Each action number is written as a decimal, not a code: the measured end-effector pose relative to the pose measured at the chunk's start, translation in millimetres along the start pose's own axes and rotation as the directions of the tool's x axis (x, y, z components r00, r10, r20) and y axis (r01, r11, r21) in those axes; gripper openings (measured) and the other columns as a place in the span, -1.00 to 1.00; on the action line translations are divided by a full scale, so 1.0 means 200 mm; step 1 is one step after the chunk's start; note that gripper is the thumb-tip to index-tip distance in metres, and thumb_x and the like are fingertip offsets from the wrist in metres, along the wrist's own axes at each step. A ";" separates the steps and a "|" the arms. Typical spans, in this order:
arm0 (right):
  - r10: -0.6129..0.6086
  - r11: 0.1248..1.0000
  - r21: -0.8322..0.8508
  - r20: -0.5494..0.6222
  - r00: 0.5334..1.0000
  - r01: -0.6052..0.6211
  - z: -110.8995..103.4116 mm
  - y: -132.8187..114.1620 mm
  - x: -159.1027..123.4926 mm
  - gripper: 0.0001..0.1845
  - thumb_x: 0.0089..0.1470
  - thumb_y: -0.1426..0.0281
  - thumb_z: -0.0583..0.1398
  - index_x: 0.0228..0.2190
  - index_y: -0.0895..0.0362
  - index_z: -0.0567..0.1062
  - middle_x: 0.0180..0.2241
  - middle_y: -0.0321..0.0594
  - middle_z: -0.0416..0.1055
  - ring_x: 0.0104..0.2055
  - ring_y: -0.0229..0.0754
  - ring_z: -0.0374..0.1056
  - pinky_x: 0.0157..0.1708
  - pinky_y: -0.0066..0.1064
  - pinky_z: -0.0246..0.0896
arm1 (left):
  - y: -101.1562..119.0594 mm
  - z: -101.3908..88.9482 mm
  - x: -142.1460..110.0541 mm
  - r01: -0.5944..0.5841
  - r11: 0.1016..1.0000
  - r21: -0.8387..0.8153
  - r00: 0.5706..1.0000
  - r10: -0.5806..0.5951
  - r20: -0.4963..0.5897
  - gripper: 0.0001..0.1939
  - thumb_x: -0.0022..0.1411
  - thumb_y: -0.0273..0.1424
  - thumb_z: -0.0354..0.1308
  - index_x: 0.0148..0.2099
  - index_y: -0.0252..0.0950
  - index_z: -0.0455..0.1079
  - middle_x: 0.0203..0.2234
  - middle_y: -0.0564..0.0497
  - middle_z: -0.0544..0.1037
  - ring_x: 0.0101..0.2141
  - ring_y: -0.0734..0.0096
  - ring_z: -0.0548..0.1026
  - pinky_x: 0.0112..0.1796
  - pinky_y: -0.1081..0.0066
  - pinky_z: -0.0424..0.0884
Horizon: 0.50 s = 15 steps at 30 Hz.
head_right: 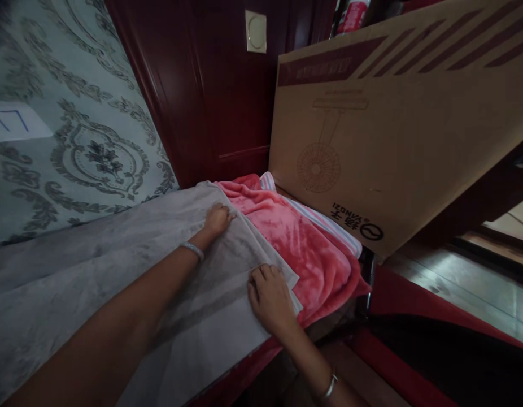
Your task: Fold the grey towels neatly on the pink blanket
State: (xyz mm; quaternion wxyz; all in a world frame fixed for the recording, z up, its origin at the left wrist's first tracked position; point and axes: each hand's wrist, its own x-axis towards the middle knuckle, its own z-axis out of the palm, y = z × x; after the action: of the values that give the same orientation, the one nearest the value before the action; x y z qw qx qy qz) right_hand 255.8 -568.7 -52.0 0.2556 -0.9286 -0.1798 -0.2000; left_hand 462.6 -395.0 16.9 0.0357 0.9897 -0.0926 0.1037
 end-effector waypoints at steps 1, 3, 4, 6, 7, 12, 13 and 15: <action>0.002 1.000 0.007 -0.001 1.000 -0.002 0.00 0.00 0.00 -0.91 0.26 0.47 0.09 -0.28 0.07 0.38 -0.23 -0.15 0.37 -0.15 -0.01 0.24 -0.10 -0.14 0.18 | 0.00 0.01 0.02 -0.030 1.000 0.001 1.000 0.031 -0.007 -0.65 0.43 -0.26 -0.01 0.02 -0.36 0.49 0.03 -0.26 0.48 0.09 0.04 0.39 0.04 0.17 0.32; 0.006 1.000 0.011 -0.004 1.000 -0.006 0.00 0.00 -0.01 -0.91 0.26 0.47 0.08 -0.29 0.06 0.36 -0.23 -0.16 0.37 -0.15 -0.01 0.24 -0.10 -0.13 0.18 | -0.01 0.04 0.04 -0.097 0.995 0.001 0.995 0.097 -0.023 -0.70 0.42 -0.32 0.00 0.03 -0.33 0.47 0.02 -0.21 0.48 0.06 0.11 0.41 0.03 0.23 0.32; 0.008 1.000 0.011 -0.007 1.000 -0.008 0.00 0.00 -0.01 -0.91 0.26 0.47 0.08 -0.28 0.06 0.36 -0.22 -0.16 0.37 -0.15 -0.01 0.24 -0.10 -0.13 0.18 | -0.02 0.06 0.05 -0.119 0.993 0.002 0.992 0.119 -0.040 -0.71 0.43 -0.33 0.00 0.03 -0.32 0.47 0.02 -0.20 0.48 0.05 0.12 0.41 0.03 0.24 0.32; 0.007 1.000 0.014 -0.011 1.000 -0.007 0.00 0.00 -0.01 -0.91 0.26 0.47 0.08 -0.27 0.05 0.36 -0.22 -0.16 0.37 -0.15 -0.01 0.25 -0.12 -0.15 0.18 | -0.03 0.09 0.05 -0.133 0.991 0.008 0.988 0.133 -0.072 -0.72 0.43 -0.34 0.00 0.02 -0.32 0.47 0.00 -0.21 0.48 0.05 0.11 0.41 0.04 0.22 0.30; 0.006 1.000 0.013 -0.012 1.000 -0.005 0.00 0.00 -0.01 -0.91 0.26 0.47 0.08 -0.26 0.05 0.36 -0.22 -0.16 0.36 -0.15 -0.01 0.25 -0.13 -0.15 0.18 | -0.03 0.10 0.05 -0.130 0.991 0.010 0.988 0.131 -0.080 -0.72 0.43 -0.34 -0.01 0.01 -0.33 0.47 -0.01 -0.23 0.49 0.05 0.09 0.40 0.05 0.20 0.30; -0.010 1.000 0.002 -0.005 1.000 0.010 0.02 0.02 -0.02 -0.94 0.28 0.45 0.09 -0.26 0.06 0.35 -0.22 -0.16 0.36 -0.16 -0.01 0.24 -0.14 -0.15 0.18 | -0.05 0.12 0.06 -0.116 0.993 -0.031 0.993 0.116 -0.001 -0.69 0.44 -0.32 -0.03 0.01 -0.36 0.46 -0.03 -0.25 0.52 0.04 0.10 0.43 0.04 0.21 0.31; -0.012 1.000 0.002 -0.001 1.000 0.012 0.02 0.02 -0.02 -0.94 0.27 0.46 0.10 -0.26 0.07 0.35 -0.22 -0.16 0.36 -0.16 -0.01 0.24 -0.13 -0.15 0.18 | -0.05 0.10 0.07 -0.114 0.993 -0.041 0.993 0.115 0.015 -0.70 0.44 -0.32 -0.02 0.01 -0.36 0.46 -0.05 -0.24 0.54 0.01 0.12 0.45 0.02 0.23 0.33; -0.016 1.000 0.003 -0.001 1.000 0.016 0.02 0.02 -0.02 -0.94 0.27 0.46 0.10 -0.26 0.08 0.36 -0.22 -0.17 0.36 -0.15 -0.01 0.24 -0.12 -0.14 0.17 | -0.05 0.06 0.08 -0.111 0.992 -0.055 0.993 0.113 0.034 -0.71 0.42 -0.32 0.02 0.00 -0.36 0.47 -0.07 -0.23 0.56 -0.03 0.15 0.48 0.00 0.26 0.35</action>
State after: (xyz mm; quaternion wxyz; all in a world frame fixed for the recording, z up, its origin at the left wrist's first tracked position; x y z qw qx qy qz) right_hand 255.7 -570.0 -59.0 0.2555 -0.9266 -0.1875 -0.2022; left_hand 481.7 -389.0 8.3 0.0542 0.9834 -0.1511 0.0847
